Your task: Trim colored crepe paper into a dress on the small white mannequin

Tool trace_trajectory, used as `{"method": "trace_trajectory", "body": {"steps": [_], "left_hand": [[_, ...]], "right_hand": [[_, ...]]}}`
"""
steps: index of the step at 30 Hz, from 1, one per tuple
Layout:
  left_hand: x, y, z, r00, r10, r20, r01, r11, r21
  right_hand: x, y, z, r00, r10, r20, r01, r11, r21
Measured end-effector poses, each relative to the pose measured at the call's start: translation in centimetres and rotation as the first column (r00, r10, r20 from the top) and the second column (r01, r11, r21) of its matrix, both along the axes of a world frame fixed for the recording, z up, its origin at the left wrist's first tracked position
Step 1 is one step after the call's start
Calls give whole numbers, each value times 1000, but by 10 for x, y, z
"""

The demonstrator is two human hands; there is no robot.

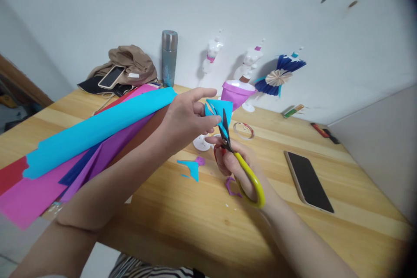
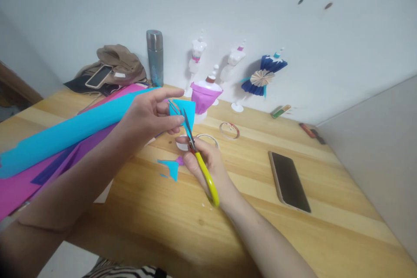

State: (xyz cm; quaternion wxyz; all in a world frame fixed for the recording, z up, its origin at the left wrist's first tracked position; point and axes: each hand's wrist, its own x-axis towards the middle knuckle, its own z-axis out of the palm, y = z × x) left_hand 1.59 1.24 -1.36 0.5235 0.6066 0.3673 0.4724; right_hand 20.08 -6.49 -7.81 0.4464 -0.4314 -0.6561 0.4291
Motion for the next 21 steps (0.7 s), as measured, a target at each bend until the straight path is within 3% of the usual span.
{"method": "trace_trajectory", "body": {"steps": [8, 14, 21], "left_hand": [[-3, -7, 14, 978, 77, -195, -50, 989, 140], [-3, -4, 9, 973, 88, -215, -42, 977, 209], [-3, -5, 9, 975, 85, -207, -45, 980, 192]], "right_hand": [[-1, -1, 0, 1000, -10, -11, 9, 998, -68], [-2, -1, -2, 1000, -6, -19, 5, 998, -62], [-2, -2, 0, 1000, 4, -28, -5, 999, -41]]}}
